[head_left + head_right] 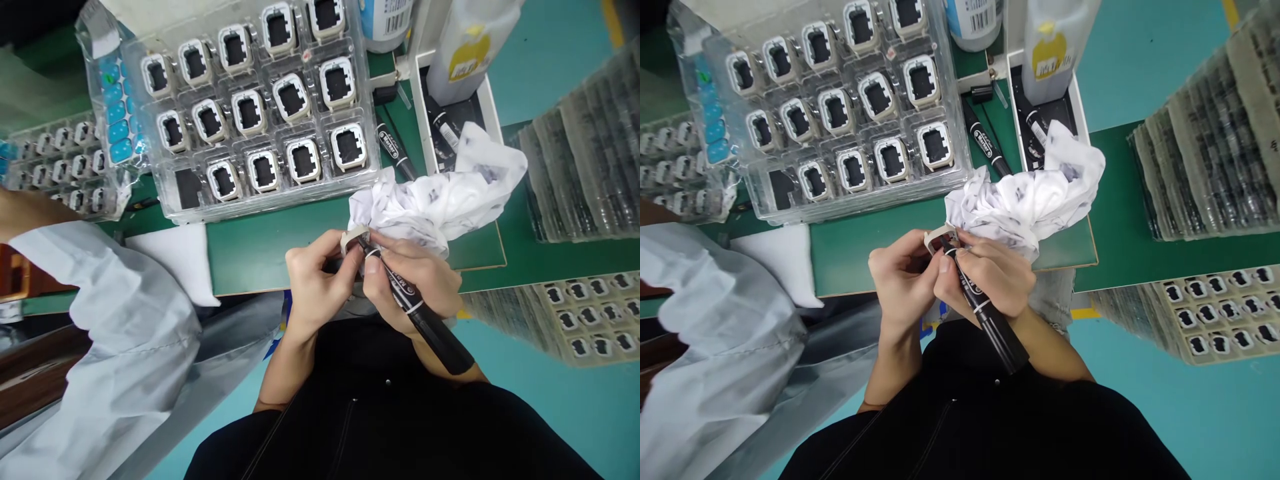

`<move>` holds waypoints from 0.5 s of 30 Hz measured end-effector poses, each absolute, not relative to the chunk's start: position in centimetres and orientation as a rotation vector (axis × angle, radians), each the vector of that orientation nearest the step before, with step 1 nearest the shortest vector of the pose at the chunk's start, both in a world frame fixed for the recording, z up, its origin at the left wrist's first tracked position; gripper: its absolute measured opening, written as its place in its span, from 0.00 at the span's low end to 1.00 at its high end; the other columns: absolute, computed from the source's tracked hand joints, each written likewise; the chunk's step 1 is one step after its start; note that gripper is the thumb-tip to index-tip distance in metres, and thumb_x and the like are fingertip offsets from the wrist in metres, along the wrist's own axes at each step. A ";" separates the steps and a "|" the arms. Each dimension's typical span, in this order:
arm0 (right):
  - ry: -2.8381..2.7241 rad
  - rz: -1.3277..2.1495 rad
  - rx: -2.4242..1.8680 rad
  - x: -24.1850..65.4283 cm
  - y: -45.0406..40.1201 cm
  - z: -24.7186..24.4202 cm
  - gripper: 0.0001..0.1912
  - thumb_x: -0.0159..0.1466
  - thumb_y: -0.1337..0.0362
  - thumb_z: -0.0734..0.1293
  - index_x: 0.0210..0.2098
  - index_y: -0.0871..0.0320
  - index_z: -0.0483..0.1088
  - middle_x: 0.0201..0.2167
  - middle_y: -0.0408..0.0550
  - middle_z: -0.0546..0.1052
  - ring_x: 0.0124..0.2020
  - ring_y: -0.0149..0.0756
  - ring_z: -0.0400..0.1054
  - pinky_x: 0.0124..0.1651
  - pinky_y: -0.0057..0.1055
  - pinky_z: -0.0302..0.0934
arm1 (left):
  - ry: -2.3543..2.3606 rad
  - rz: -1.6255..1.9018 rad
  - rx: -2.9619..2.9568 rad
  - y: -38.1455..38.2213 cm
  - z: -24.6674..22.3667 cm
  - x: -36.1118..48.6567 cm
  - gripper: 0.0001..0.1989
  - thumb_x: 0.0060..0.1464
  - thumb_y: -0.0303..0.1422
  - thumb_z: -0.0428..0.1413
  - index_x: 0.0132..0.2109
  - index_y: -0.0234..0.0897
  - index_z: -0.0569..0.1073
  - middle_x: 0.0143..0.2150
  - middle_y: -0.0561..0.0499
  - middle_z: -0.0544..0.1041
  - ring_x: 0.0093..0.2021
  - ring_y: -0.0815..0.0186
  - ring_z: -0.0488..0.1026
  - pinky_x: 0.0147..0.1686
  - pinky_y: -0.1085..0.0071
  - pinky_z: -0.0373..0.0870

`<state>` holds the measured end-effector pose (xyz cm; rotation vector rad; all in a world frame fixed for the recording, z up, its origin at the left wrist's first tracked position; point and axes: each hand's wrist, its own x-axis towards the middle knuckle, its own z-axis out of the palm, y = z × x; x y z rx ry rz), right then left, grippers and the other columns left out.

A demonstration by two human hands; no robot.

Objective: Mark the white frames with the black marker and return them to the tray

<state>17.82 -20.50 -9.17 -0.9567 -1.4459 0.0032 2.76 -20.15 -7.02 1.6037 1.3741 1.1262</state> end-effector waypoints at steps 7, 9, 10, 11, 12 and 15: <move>-1.474 -0.004 -0.909 18.0 -20.5 -9.0 0.11 0.70 0.73 0.77 0.47 0.53 0.80 0.34 0.43 0.90 0.36 0.45 0.92 0.42 0.32 0.92 | 1.381 1.142 1.619 -20.3 -6.9 2.8 0.12 0.66 0.35 0.73 0.36 0.40 0.80 0.26 0.59 0.69 0.26 0.71 0.60 0.28 0.72 0.61; -1.460 0.004 -0.921 17.9 -20.6 -9.0 0.11 0.71 0.73 0.77 0.48 0.51 0.80 0.34 0.42 0.91 0.37 0.45 0.92 0.40 0.33 0.92 | 1.391 1.135 1.618 -20.4 -7.1 2.8 0.12 0.66 0.35 0.73 0.36 0.40 0.80 0.26 0.59 0.70 0.27 0.71 0.61 0.29 0.71 0.62; -1.454 0.007 -0.925 17.8 -20.6 -9.0 0.10 0.71 0.72 0.77 0.48 0.51 0.80 0.34 0.42 0.91 0.36 0.45 0.92 0.40 0.32 0.91 | 1.390 1.131 1.616 -20.4 -7.1 2.8 0.12 0.66 0.35 0.73 0.36 0.40 0.81 0.26 0.58 0.71 0.27 0.71 0.62 0.29 0.71 0.62; -1.449 0.011 -0.932 17.8 -20.6 -9.0 0.10 0.71 0.72 0.76 0.48 0.51 0.80 0.34 0.42 0.91 0.37 0.45 0.93 0.39 0.32 0.91 | 1.385 1.134 1.615 -20.4 -7.2 2.7 0.12 0.66 0.36 0.74 0.36 0.40 0.81 0.26 0.58 0.72 0.27 0.71 0.63 0.29 0.71 0.63; -1.444 0.016 -0.938 17.7 -20.6 -8.9 0.10 0.72 0.72 0.76 0.48 0.51 0.80 0.34 0.43 0.91 0.37 0.45 0.93 0.40 0.32 0.91 | 1.378 1.133 1.613 -20.4 -7.2 2.7 0.12 0.66 0.36 0.74 0.36 0.40 0.81 0.26 0.58 0.73 0.27 0.70 0.64 0.30 0.71 0.64; -1.435 0.017 -0.941 17.8 -20.7 -8.8 0.09 0.72 0.72 0.76 0.48 0.52 0.80 0.34 0.42 0.91 0.37 0.45 0.93 0.41 0.32 0.91 | 1.363 1.132 1.609 -20.4 -7.2 2.7 0.12 0.66 0.35 0.74 0.36 0.40 0.81 0.27 0.58 0.74 0.27 0.71 0.65 0.30 0.72 0.64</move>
